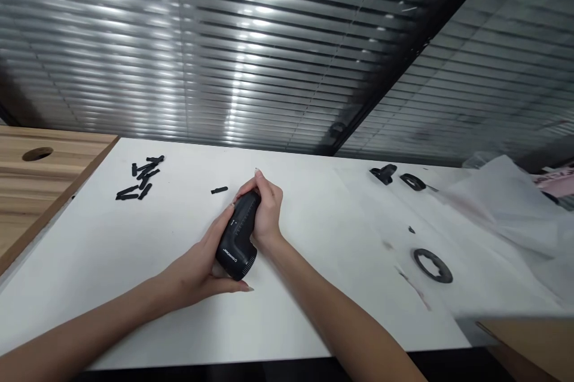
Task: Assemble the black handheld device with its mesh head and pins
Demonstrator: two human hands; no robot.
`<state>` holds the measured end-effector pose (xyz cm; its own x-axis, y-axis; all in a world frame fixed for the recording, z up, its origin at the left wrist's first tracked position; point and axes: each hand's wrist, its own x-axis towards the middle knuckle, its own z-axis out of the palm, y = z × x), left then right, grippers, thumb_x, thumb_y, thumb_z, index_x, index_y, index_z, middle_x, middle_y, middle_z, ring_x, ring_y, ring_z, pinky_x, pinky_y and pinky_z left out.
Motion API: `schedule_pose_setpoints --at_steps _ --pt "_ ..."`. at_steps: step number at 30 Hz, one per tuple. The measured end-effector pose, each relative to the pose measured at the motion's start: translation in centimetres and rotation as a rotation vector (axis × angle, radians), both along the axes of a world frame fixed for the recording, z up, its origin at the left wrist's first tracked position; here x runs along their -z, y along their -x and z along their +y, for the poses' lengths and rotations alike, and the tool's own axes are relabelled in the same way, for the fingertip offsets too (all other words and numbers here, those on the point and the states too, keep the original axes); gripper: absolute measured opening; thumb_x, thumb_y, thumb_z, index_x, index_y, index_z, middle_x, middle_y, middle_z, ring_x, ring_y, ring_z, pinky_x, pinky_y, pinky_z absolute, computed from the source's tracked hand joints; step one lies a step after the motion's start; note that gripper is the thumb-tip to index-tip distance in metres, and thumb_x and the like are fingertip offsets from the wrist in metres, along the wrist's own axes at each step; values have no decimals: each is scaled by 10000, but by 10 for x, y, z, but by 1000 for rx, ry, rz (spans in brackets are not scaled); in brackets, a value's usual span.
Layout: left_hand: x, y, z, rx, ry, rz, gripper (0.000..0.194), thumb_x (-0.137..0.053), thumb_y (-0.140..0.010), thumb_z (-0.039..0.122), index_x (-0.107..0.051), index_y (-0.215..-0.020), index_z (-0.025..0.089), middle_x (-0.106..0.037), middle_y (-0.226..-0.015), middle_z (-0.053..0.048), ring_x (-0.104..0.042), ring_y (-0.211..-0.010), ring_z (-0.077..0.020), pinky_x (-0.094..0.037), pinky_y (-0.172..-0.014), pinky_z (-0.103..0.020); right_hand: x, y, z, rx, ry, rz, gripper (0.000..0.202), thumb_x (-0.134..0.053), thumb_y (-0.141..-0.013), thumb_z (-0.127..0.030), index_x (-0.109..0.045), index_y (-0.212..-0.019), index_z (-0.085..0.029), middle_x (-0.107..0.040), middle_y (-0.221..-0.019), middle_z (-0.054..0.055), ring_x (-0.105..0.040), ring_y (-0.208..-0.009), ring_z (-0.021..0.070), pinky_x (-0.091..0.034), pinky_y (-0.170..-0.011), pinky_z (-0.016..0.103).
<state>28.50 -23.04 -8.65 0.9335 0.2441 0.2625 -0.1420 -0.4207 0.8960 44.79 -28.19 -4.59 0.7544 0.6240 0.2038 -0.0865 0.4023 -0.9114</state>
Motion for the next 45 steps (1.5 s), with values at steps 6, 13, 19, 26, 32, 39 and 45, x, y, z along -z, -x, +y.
schedule_pose_setpoints --at_steps 6,13,19,26,32,39,45 --pt "-1 0 -1 17 -47 -26 1157 -841 -853 389 -13 -1659 446 -71 -1762 -85 -88 -1610 -373 -234 -1287 -614 0 -2 -1 -18 5 -20 567 -594 -950 -558 -643 -518 -195 -621 -508 29 -572 -452 147 -469 -495 274" --pt "3 1 1 8 -71 -51 1164 -857 -829 419 -41 -1658 458 -126 -1753 -69 -145 -1599 -366 -281 -1280 -565 -3 -7 -2 -29 18 18 575 -618 -908 -584 -639 -482 -198 -608 -472 38 -575 -423 162 -482 -475 290" --pt "2 3 3 7 -70 -18 1159 -845 -837 437 -27 -1659 458 -124 -1756 -49 -148 -1603 -349 -294 -1286 -519 0 -6 -2 -32 2 0 561 -530 -949 -554 -637 -524 -206 -612 -493 42 -591 -475 166 -493 -525 293" --pt "13 -2 0 -4 -39 -50 1195 -849 -824 473 9 -1656 458 -41 -1765 -70 -145 -1602 -391 -336 -1257 -585 4 6 -3 -22 -40 -39 479 -497 -971 -524 -626 -624 -219 -612 -598 21 -593 -569 172 -509 -601 312" --pt "18 -3 0 -26 14 23 1275 -903 -753 488 -12 -1664 434 25 -1764 -95 -167 -1585 -453 -458 -1177 -591 10 10 -4 -64 -71 -35 434 -494 -969 -533 -610 -678 -231 -592 -655 16 -585 -634 186 -520 -661 337" --pt "6 -1 3 0 31 107 1192 -855 -809 496 -34 -1670 412 28 -1763 -96 -184 -1587 -433 -437 -1190 -598 11 8 2 -168 -67 -24 465 -512 -988 -584 -597 -692 -235 -552 -700 9 -551 -662 176 -513 -684 325" --pt "-4 -3 12 11 43 -41 1179 -902 -780 407 -123 -1666 414 -131 -1755 -77 -157 -1606 -376 -254 -1296 -574 17 1 7 -116 -15 -29 460 -497 -1002 -576 -580 -703 -236 -565 -707 6 -552 -643 176 -498 -665 326"
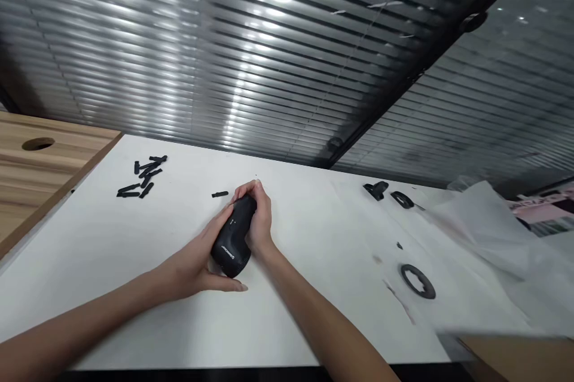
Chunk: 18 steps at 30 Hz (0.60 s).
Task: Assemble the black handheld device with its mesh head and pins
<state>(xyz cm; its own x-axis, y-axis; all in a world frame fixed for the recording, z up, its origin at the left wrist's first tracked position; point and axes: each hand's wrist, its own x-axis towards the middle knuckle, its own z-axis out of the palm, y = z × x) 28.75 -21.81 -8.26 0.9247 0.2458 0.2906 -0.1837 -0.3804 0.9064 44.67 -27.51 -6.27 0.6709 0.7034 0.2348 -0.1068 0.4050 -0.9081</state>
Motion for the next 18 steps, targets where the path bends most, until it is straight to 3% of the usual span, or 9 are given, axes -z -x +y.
schedule_pose_setpoints --at_steps 4,8,13,18 --pt "-15 2 17 -3 203 -8 981 -922 -752 327 -405 -1584 375 -396 -1655 -96 -431 -1488 -371 -435 -1203 -491 1 -7 0 17 -3 -150 359 -529 -996 -526 -579 -776 -246 -591 -797 9 -576 -745 188 -499 -752 334" --pt "-27 5 33 -126 474 -38 739 -906 -763 331 -583 -1428 319 -608 -1418 -102 -670 -1157 -296 -573 -976 -402 3 -11 2 8 123 -310 237 -604 -955 -476 -593 -866 -256 -617 -895 8 -586 -889 203 -475 -864 342" --pt "-32 5 41 -295 648 -71 522 -781 -846 498 -641 -1294 269 -655 -1124 -57 -663 -862 -205 -572 -772 -338 6 -11 7 -82 241 -405 278 -651 -903 -525 -608 -982 -262 -671 -975 21 -618 -907 218 -489 -834 348" --pt "-31 5 43 -295 591 -43 354 -717 -824 330 -669 -1166 255 -653 -1270 -56 -605 -1153 -272 -528 -865 -326 2 -10 5 -175 237 -397 262 -636 -930 -515 -676 -1014 -270 -722 -1102 32 -651 -1077 235 -487 -975 366"
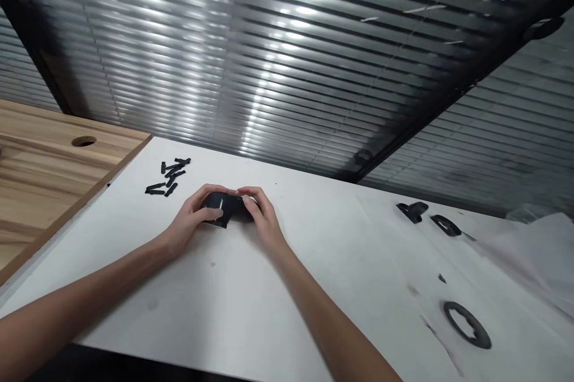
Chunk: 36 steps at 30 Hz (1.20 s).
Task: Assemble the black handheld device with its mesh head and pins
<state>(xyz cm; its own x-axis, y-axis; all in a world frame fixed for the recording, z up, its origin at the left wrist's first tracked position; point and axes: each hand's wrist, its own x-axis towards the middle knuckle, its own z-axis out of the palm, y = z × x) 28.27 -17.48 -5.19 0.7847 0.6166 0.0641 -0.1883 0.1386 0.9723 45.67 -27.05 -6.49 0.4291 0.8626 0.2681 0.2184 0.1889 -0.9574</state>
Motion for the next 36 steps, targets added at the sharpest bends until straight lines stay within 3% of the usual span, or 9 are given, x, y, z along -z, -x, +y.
schedule_pose_setpoints --at_steps 3,9,13,20,29,36 --pt "1 1 2 32 -84 0 392 -703 -772 286 -689 -1163 259 -661 -1293 -54 -556 -1231 -298 -499 -924 -349 -6 -1 -3 -107 55 11 251 -630 -951 -487 -731 -1039 -275 -750 -1127 26 -663 -1120 246 -480 -1021 384" --pt "-1 -1 1 0 -6 57 374 -671 -765 327 -715 -1127 243 -680 -1237 -63 -579 -1163 -303 -477 -902 -373 -10 -6 -8 -253 105 -21 296 -644 -949 -491 -767 -1113 -277 -760 -1184 30 -671 -1147 263 -482 -1040 408" --pt "-3 -1 -3 -13 -32 84 318 -726 -808 381 -726 -1097 248 -687 -1224 -65 -601 -1148 -296 -498 -906 -373 -11 -6 -10 -248 115 -27 266 -669 -944 -446 -763 -1124 -273 -755 -1200 37 -671 -1134 260 -484 -1038 419" --pt "-5 2 -6 18 -180 145 403 -782 -852 510 -715 -1153 252 -691 -1272 -76 -618 -1201 -307 -526 -950 -372 -16 -1 -14 -242 120 -16 217 -701 -940 -424 -755 -1063 -254 -746 -1067 36 -677 -998 231 -517 -925 377" --pt "-3 2 -4 14 -330 166 448 -614 -949 622 -711 -1189 256 -687 -1293 -81 -589 -1251 -304 -494 -1033 -377 -13 -2 -13 -208 114 -51 237 -720 -908 -447 -742 -1040 -252 -748 -1049 26 -672 -1000 233 -496 -945 391" --pt "-2 1 -5 35 -277 186 496 -534 -981 654 -706 -1240 267 -679 -1318 -68 -619 -1149 -279 -497 -983 -360 -8 2 -10 -150 128 -26 312 -787 -822 -503 -730 -987 -245 -737 -990 15 -663 -945 227 -497 -871 363"
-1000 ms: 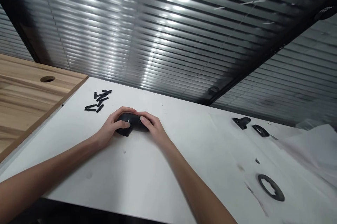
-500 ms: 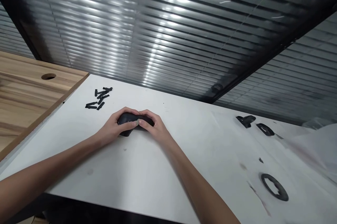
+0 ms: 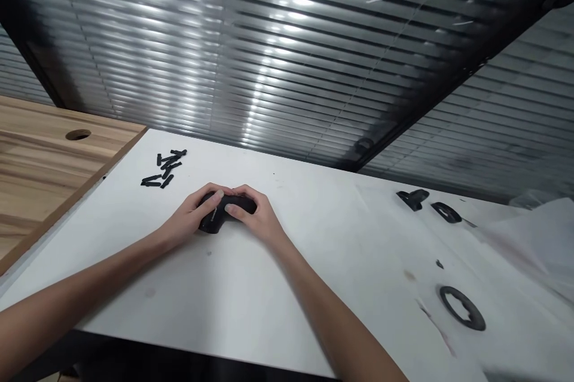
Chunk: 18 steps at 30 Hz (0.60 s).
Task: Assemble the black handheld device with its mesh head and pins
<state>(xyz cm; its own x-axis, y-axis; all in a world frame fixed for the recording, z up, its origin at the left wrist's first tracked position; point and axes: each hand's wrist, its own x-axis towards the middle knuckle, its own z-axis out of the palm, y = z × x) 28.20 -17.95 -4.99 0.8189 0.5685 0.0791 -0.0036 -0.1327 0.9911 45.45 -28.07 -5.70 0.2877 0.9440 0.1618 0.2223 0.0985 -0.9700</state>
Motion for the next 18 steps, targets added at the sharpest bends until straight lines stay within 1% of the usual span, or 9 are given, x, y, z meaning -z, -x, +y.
schedule_pose_setpoints --at_steps 3,8,11,14,16,18 --pt "0 -1 0 0 30 -7 503 -546 -969 661 -711 -1242 271 -689 -1293 -72 -616 -1159 -291 -500 -988 -374 -2 0 0 8 2 -16 292 -774 -837 -504 -725 -963 -245 -732 -959 13 -657 -928 226 -497 -867 367" --pt "-3 -2 -1 -20 65 -14 479 -571 -955 655 -734 -1192 272 -708 -1243 -66 -625 -1154 -291 -501 -979 -371 -5 -4 0 -41 -10 -28 275 -761 -865 -488 -745 -1013 -256 -756 -1014 26 -681 -963 233 -517 -916 390" --pt "-4 -2 -1 -22 77 -6 467 -567 -961 647 -733 -1190 275 -718 -1199 -57 -635 -1116 -277 -501 -945 -352 -4 -6 -1 -52 -15 -70 255 -727 -902 -476 -749 -1042 -263 -759 -1031 29 -681 -987 242 -505 -969 420" --pt "-4 -1 -1 -14 95 -9 457 -572 -963 637 -729 -1192 274 -717 -1189 -57 -633 -1108 -270 -503 -918 -339 -1 -7 0 -70 -21 -81 267 -715 -911 -477 -745 -1072 -266 -759 -1048 35 -680 -1007 254 -505 -981 436" --pt "-3 -1 1 -38 120 -38 425 -639 -935 617 -736 -1154 266 -715 -1189 -57 -628 -1121 -263 -498 -927 -330 1 -7 0 -61 -44 -57 292 -712 -908 -491 -737 -1096 -270 -759 -1102 43 -683 -1057 264 -511 -991 437" --pt "-2 -2 5 -101 210 -93 401 -732 -879 583 -737 -1115 259 -704 -1225 -57 -624 -1132 -260 -510 -895 -321 1 -6 0 -37 -82 -23 307 -679 -931 -505 -727 -1132 -278 -748 -1190 48 -671 -1149 268 -504 -1027 430"
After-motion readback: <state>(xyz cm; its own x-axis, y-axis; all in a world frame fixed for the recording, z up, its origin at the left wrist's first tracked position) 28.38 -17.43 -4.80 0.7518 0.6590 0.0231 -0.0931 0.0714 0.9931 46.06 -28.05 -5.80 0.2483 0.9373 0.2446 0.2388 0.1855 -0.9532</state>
